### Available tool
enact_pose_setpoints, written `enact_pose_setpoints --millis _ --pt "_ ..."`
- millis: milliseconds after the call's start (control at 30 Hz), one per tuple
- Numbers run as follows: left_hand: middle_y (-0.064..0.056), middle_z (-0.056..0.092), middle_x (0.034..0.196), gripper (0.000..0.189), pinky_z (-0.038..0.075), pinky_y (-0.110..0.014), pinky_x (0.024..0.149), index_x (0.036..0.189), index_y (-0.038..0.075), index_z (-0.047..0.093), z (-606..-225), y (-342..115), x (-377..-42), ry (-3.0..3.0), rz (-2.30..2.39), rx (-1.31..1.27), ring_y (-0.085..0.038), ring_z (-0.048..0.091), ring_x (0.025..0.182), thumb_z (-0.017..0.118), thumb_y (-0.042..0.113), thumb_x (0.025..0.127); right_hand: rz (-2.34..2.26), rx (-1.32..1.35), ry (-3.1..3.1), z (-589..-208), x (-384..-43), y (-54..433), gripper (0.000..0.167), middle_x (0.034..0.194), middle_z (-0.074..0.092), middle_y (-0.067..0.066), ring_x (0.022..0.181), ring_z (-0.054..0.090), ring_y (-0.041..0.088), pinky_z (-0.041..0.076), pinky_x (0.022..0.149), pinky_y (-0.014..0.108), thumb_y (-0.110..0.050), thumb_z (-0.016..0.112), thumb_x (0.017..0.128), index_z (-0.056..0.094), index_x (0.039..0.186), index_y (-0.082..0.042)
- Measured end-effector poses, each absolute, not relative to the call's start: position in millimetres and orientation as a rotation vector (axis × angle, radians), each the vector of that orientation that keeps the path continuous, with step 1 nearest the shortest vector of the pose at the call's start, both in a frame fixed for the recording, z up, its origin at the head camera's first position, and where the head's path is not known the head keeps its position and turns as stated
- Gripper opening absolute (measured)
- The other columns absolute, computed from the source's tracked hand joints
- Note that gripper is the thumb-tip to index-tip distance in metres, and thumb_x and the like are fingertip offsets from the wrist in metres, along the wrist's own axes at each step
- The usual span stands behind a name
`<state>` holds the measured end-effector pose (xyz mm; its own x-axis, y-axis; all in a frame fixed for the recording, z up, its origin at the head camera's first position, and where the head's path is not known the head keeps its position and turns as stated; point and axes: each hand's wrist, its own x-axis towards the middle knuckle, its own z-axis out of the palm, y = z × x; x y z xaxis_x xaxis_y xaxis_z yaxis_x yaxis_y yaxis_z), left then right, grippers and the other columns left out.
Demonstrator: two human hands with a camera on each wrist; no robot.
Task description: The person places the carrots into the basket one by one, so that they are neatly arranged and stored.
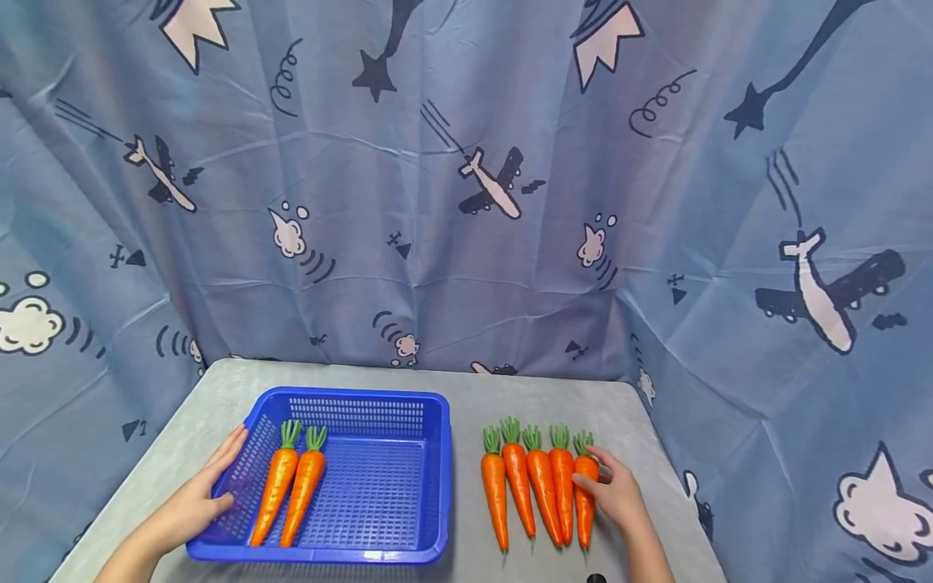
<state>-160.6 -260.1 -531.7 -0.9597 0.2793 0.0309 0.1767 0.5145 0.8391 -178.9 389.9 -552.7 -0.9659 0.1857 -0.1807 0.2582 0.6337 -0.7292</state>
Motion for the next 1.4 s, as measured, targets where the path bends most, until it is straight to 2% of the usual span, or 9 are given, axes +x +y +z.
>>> enact_pose_setpoints --millis 33,133,267,500,700,900,1000,1133,1400 --pt "-0.016 -0.001 0.17 0.094 0.005 0.004 0.095 0.162 0.008 0.016 -532.0 -259.7 -161.3 2.636 1.442 0.398 -0.051 0.001 0.151 0.056 -0.013 0.08 -1.249 0.38 2.747 -553.9 -179.1 390.7 0.066 0.151 0.038 0.036 0.132 0.045 0.056 0.041 0.104 0.065 -0.029 0.07 0.094 0.046 0.149 -0.002" --pt "-0.015 -0.001 0.171 0.094 0.004 0.0 0.099 0.163 0.01 0.016 -531.8 -259.0 -162.0 2.635 1.428 0.386 -0.051 0.001 0.152 0.057 -0.012 0.081 -1.27 0.398 2.698 -556.7 -179.3 391.6 0.064 0.153 0.035 0.036 0.132 0.043 0.055 0.05 0.098 0.057 -0.026 0.07 0.093 0.047 0.148 -0.002" --pt "-0.016 -0.001 0.17 0.094 0.004 0.001 0.099 0.163 0.009 0.016 -530.0 -258.7 -161.0 2.64 1.431 0.392 -0.052 0.001 0.151 0.056 -0.013 0.08 -1.252 0.433 2.676 -556.1 -181.1 390.6 0.063 0.152 0.036 0.036 0.132 0.043 0.052 0.054 0.088 0.047 -0.024 0.072 0.092 0.049 0.147 -0.004" --pt "-0.017 -0.001 0.17 0.094 0.005 0.005 0.095 0.162 0.006 0.016 -528.0 -258.9 -160.2 2.645 1.446 0.409 -0.054 0.001 0.15 0.055 -0.014 0.08 -1.268 0.456 2.723 -553.9 -183.1 393.0 0.063 0.14 0.046 0.038 0.103 0.056 0.037 0.051 0.067 0.035 -0.019 0.073 0.089 0.05 0.146 -0.002" --pt "-0.017 -0.001 0.17 0.094 0.004 0.004 0.096 0.162 0.007 0.015 -528.2 -258.5 -160.9 2.647 1.423 0.402 -0.053 0.001 0.151 0.056 -0.014 0.08 -1.292 0.429 2.785 -542.6 -180.2 393.4 0.065 0.139 0.047 0.038 0.115 0.056 0.046 0.058 0.072 0.036 -0.017 0.07 0.089 0.046 0.148 -0.002" --pt "-0.015 -0.002 0.171 0.094 0.001 -0.011 0.107 0.163 0.009 0.015 -526.5 -258.4 -159.4 2.643 1.403 0.358 -0.051 0.0 0.152 0.056 -0.012 0.081 -1.394 0.389 2.785 -519.4 -181.7 379.7 0.066 0.144 0.044 0.035 0.115 0.061 0.046 0.06 0.073 0.032 -0.024 0.069 0.093 0.042 0.15 -0.006" --pt "-0.016 -0.001 0.17 0.094 0.001 -0.006 0.105 0.162 0.008 0.015 -526.5 -258.5 -159.5 2.647 1.416 0.368 -0.052 0.001 0.151 0.055 -0.013 0.08 -1.427 0.379 2.781 -505.9 -182.0 369.6 0.067 0.147 0.043 0.031 0.117 0.06 0.044 0.059 0.075 0.029 -0.029 0.069 0.094 0.041 0.151 -0.009" --pt "-0.018 -0.001 0.17 0.094 0.004 0.004 0.096 0.162 0.006 0.016 -528.6 -258.2 -160.0 2.647 1.446 0.399 -0.054 0.001 0.15 0.055 -0.015 0.079 -1.466 0.349 2.776 -490.5 -181.2 357.7 0.068 0.15 0.042 0.027 0.12 0.059 0.042 0.058 0.079 0.029 -0.032 0.069 0.094 0.04 0.152 -0.011" --pt "-0.018 0.0 0.17 0.094 0.006 0.005 0.095 0.162 0.006 0.017 -530.2 -257.9 -160.0 2.653 1.459 0.397 -0.054 0.002 0.15 0.055 -0.015 0.079 -1.585 0.231 2.72 -474.5 -183.6 335.6 0.07 0.152 0.04 0.024 0.122 0.059 0.038 0.059 0.085 0.033 -0.035 0.07 0.094 0.04 0.153 -0.013"
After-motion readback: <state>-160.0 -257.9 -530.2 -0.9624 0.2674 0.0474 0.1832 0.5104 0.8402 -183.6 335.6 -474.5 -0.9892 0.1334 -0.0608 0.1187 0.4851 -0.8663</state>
